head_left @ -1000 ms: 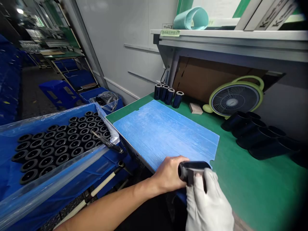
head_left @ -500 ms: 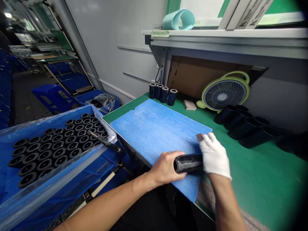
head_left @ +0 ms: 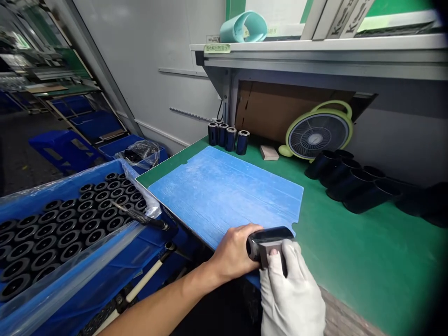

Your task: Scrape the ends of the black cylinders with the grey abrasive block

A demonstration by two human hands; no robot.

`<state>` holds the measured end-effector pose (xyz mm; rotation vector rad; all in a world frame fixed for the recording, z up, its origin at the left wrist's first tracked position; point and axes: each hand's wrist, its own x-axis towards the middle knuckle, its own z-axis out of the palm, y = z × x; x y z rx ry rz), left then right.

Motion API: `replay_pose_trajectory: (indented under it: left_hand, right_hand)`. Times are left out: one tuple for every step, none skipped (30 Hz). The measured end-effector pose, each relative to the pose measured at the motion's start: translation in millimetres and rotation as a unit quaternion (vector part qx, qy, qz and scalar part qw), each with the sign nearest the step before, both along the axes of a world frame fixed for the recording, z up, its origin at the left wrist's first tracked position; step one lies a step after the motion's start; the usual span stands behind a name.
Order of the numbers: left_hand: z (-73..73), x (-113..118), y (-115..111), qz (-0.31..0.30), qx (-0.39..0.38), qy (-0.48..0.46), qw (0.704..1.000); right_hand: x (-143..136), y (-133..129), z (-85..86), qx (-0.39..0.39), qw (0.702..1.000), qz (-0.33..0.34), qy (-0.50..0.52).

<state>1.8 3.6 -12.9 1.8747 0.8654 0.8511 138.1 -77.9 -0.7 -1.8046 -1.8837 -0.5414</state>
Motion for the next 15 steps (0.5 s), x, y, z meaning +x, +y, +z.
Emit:
replay_pose_trajectory:
  left_hand:
    - [0.0, 0.2, 0.1, 0.001, 0.001, 0.001, 1.0]
    - [0.0, 0.5, 0.2, 0.004, 0.003, 0.004, 1.0]
    - [-0.1, 0.7, 0.2, 0.008, 0.005, 0.007, 1.0]
    - [0.0, 0.8, 0.1, 0.013, 0.005, 0.009, 1.0]
    - [0.0, 0.7, 0.0, 0.014, 0.001, 0.01, 1.0]
    - [0.2, 0.5, -0.1, 0.012, -0.005, 0.008, 1.0]
    - [0.2, 0.1, -0.3, 0.005, -0.012, 0.002, 1.0]
    - [0.1, -0.4, -0.4, -0.003, -0.015, -0.005, 1.0]
    - [-0.1, -0.9, -0.6, -0.009, -0.012, -0.01, 1.0]
    - [-0.4, -1.4, -0.7, -0.01, -0.006, -0.014, 1.0]
    - [-0.8, -1.9, -0.8, -0.007, 0.001, -0.015, 1.0]
    - [-1.2, -2.2, -0.8, -0.002, 0.005, -0.014, 1.0]
    - [-1.4, -2.4, -0.7, 0.003, 0.004, -0.012, 1.0]
    - [-1.4, -2.5, -0.4, 0.005, -0.003, -0.01, 1.0]
    - [-1.2, -2.6, -0.1, 0.005, -0.014, -0.007, 1.0]
  right_hand:
    - [0.6, 3.2, 2.8, -0.009, 1.0, -0.016, -0.015]
    - [2.5, 8.4, 7.5, -0.027, 0.999, -0.039, -0.011]
    - [4.0, 14.3, 13.3, -0.053, 0.996, -0.069, 0.001]
    - [3.9, 19.6, 19.3, -0.075, 0.993, -0.094, 0.008]
    - [1.8, 23.2, 24.3, -0.087, 0.991, -0.106, 0.008]
    - [-1.6, 24.6, 27.5, -0.087, 0.991, -0.1, 0.001]
    - [-4.8, 24.2, 28.3, -0.078, 0.993, -0.083, -0.005]
    - [-5.8, 22.7, 26.7, -0.074, 0.996, -0.059, -0.006]
    - [-2.6, 21.3, 23.2, -0.069, 0.997, -0.038, -0.002]
    - [6.1, 20.8, 18.5, -0.047, 0.999, -0.016, 0.005]
    - [20.5, 21.2, 13.2, -0.088, 0.995, -0.03, 0.04]
    - [39.8, 22.1, 7.9, -0.102, 0.99, -0.07, 0.074]
    - [62.1, 22.5, 2.9, -0.096, 0.987, -0.093, 0.092]
    - [85.1, 21.2, -1.9, -0.092, 0.985, -0.106, 0.101]
    - [106.4, 17.4, -6.8, -0.085, 0.983, -0.118, 0.111]
